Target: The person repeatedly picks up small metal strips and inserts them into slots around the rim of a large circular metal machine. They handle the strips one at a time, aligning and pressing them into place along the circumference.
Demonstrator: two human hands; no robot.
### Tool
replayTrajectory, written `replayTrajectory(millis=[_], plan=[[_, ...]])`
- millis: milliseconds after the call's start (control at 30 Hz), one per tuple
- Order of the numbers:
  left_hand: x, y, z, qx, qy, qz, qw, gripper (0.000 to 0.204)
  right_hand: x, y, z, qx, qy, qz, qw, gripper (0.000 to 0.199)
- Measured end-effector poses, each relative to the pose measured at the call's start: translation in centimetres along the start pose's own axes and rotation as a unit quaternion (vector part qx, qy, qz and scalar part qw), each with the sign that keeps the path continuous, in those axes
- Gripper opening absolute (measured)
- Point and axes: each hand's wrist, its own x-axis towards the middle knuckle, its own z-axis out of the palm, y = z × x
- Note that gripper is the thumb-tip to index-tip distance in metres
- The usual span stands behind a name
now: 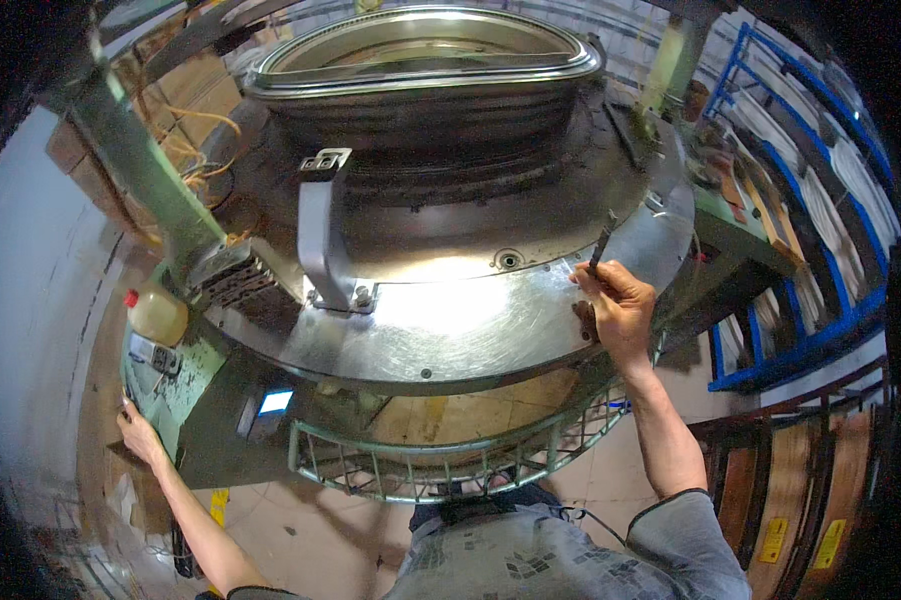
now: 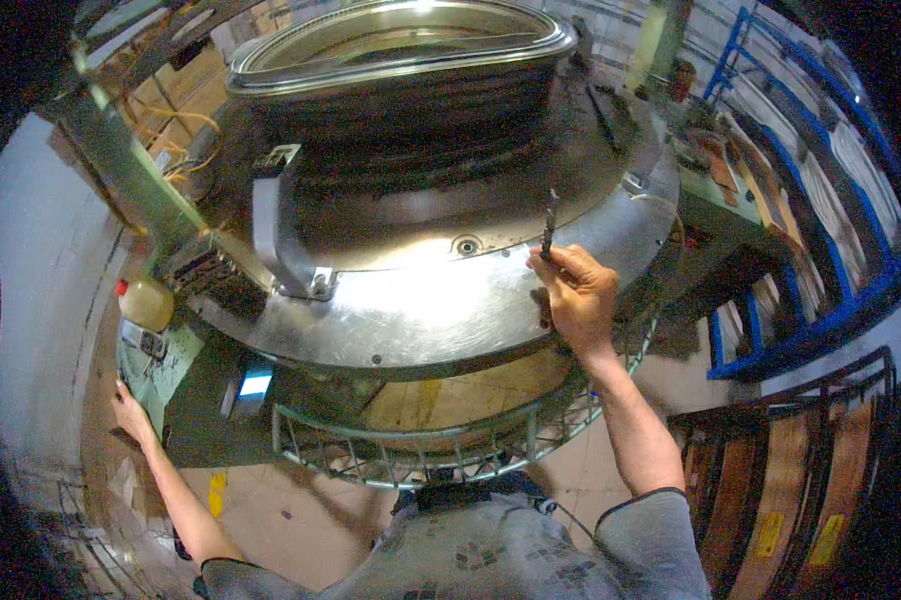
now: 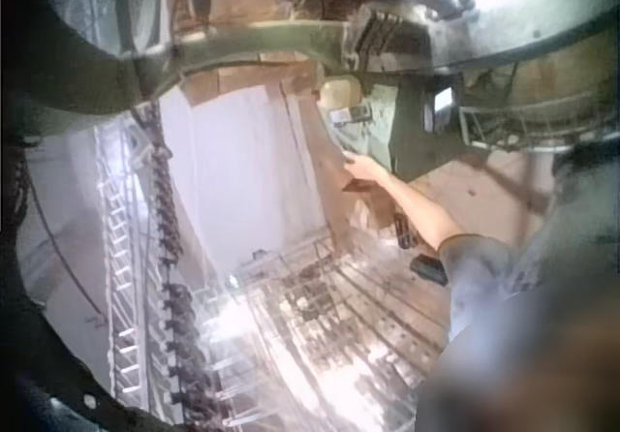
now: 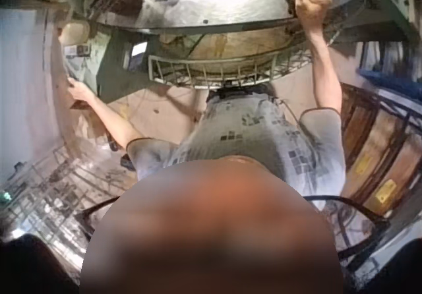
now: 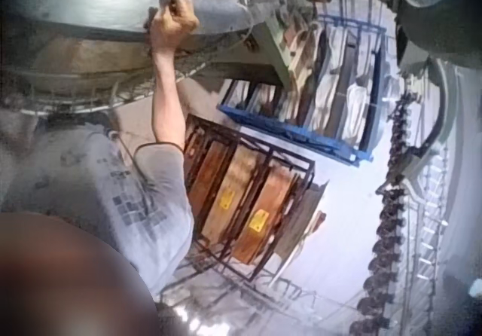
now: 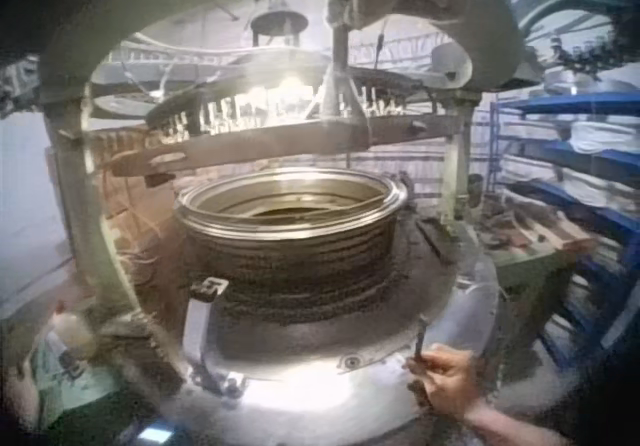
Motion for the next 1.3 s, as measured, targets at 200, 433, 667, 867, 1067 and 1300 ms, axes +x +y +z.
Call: replayTrajectory(millis=[200,433,667,867,1067,1300], plan=[[0.4,-0.3,0.5,0.025,-0.018,-0.006,1.000,0.067,0.1,-0.2,-0.2,-0.049,0.013,-0.021,0.999,0.014],[0.9,-1.2,0.7,0.019,-0.044,-0.005,0.999,0.074,0.1,0.3,0.3,-0.044,0.021,-0.016,0.999,0.014],[2.0,-2.6,1.7,0.029,-0.035,0.037,0.998,0.071,0.2,-0.2,0.2,-0.099,0.029,-0.042,0.994,0.013],[-1.6,2.8,-2.3,-0.050,-0.084,0.021,0.995,0.066,0.0,-2.5,0.5,-0.112,-0.030,-0.146,0.982,0.008],[-26.5,20.3,-14.0,-0.403,-0.265,0.142,0.864,0.024,-10.2,-6.4,0.8,0.149,-0.346,0.072,0.923,0.008],[-40.8,29.0,-16.1,-0.523,-0.686,-0.188,0.469,0.023,-18.9,-5.5,2.5,0.144,-0.361,0.340,0.856,0.014]])
